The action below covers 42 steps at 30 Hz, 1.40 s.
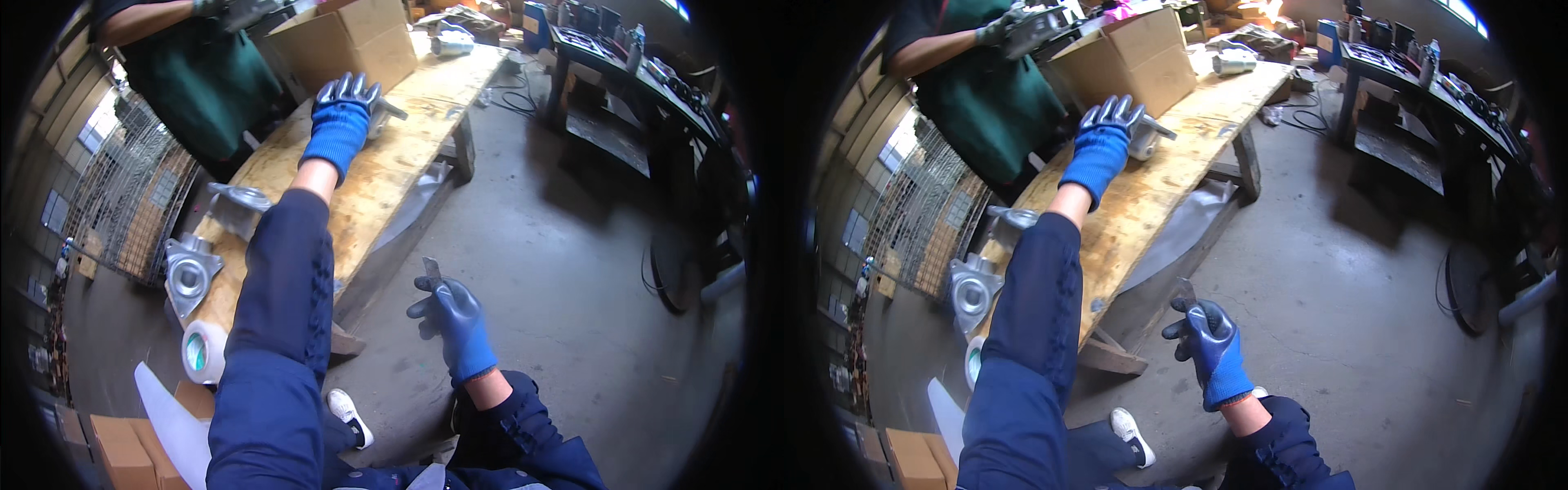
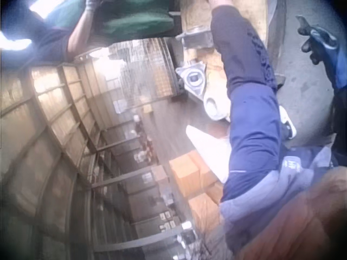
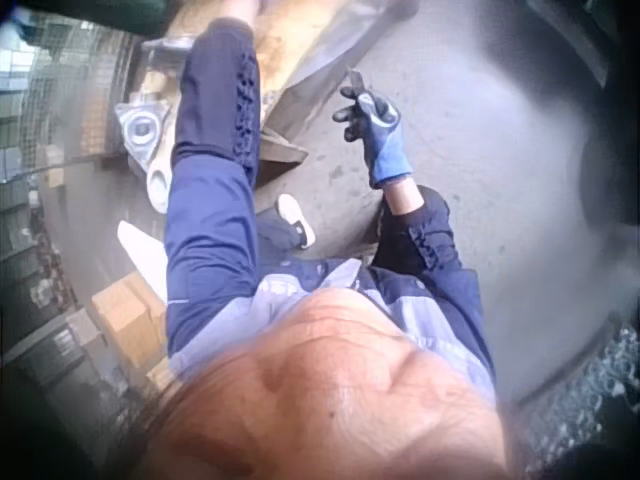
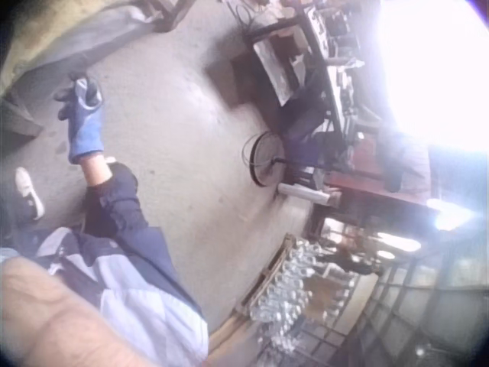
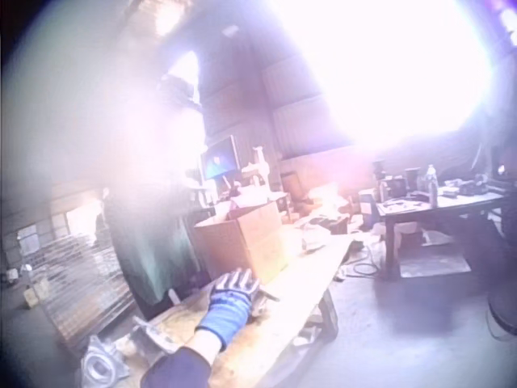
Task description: The person walks to a workbench in a warehouse and uses a small metal file to deburr the edges of several cast metal parts. They handle each part one at a time, filing the edges and then placing the finished pieces on the table.
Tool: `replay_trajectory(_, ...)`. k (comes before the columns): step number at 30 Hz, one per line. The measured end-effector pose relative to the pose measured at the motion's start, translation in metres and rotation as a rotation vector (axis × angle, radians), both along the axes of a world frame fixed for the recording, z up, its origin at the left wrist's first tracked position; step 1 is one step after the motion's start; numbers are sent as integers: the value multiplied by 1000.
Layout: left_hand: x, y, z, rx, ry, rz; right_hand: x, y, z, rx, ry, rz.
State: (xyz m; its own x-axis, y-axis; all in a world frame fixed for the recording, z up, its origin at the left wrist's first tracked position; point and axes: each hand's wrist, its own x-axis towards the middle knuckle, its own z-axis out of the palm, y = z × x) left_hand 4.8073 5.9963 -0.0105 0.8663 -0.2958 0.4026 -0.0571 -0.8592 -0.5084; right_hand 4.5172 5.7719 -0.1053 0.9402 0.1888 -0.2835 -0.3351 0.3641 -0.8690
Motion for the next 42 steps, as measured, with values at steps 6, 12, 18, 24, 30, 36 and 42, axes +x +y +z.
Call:
replay_trajectory(6,37,-15,-5,75,224,45,1,-8,8,5,34,13)
replay_trajectory(12,21,15,24,150,243,96,3,-6,5,118,34,-7)
replay_trajectory(18,-27,78,-26,-267,-159,-177,4,-2,3,138,33,-18)
replay_trajectory(24,-143,42,-3,-208,-271,-254,13,-6,-3,120,11,-101)
replay_trajectory(30,-268,69,22,-524,-179,-175,12,3,-9,125,-52,-16)
replay_trajectory(36,-378,71,56,-88,-119,-25,-3,25,-7,224,-37,199)
replay_trajectory(42,-468,61,70,-204,169,136,-22,41,-2,284,-74,431)
